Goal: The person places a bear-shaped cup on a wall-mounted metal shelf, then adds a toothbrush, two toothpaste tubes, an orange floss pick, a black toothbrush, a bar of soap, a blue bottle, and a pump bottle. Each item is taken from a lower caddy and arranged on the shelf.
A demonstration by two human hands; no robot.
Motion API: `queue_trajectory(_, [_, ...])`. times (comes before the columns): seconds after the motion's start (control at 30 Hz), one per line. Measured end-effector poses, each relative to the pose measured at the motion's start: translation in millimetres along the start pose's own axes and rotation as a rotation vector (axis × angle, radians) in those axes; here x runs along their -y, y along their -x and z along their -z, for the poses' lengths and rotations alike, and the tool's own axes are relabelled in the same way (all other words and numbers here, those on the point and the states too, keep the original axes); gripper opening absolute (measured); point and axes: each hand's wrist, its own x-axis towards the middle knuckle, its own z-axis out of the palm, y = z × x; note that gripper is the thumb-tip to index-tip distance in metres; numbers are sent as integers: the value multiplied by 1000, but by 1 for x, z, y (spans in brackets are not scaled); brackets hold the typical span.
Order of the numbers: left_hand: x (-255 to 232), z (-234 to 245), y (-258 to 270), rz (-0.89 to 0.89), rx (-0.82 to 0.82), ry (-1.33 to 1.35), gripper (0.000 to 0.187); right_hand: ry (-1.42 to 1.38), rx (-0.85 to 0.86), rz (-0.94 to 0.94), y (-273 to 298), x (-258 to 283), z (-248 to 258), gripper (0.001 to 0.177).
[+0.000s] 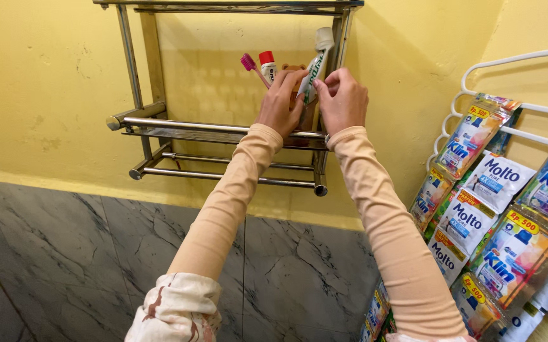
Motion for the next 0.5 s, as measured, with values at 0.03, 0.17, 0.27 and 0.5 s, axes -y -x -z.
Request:
queue_trajectory(0.03, [-3,2,0,-2,-8,5,37,-10,-9,9,1,2,2,22])
queue_trajectory(0.17, [-17,16,4,-9,-51,22,37,-83,-46,56,10,13,9,21])
queue_trajectory(0.27, [-30,30,8,48,-58,48,37,-143,-85,174,20,26,14,22])
queue_trajectory(0.5, [-59,83,25,164,-88,167,34,-301,-96,217,56,80,11,22])
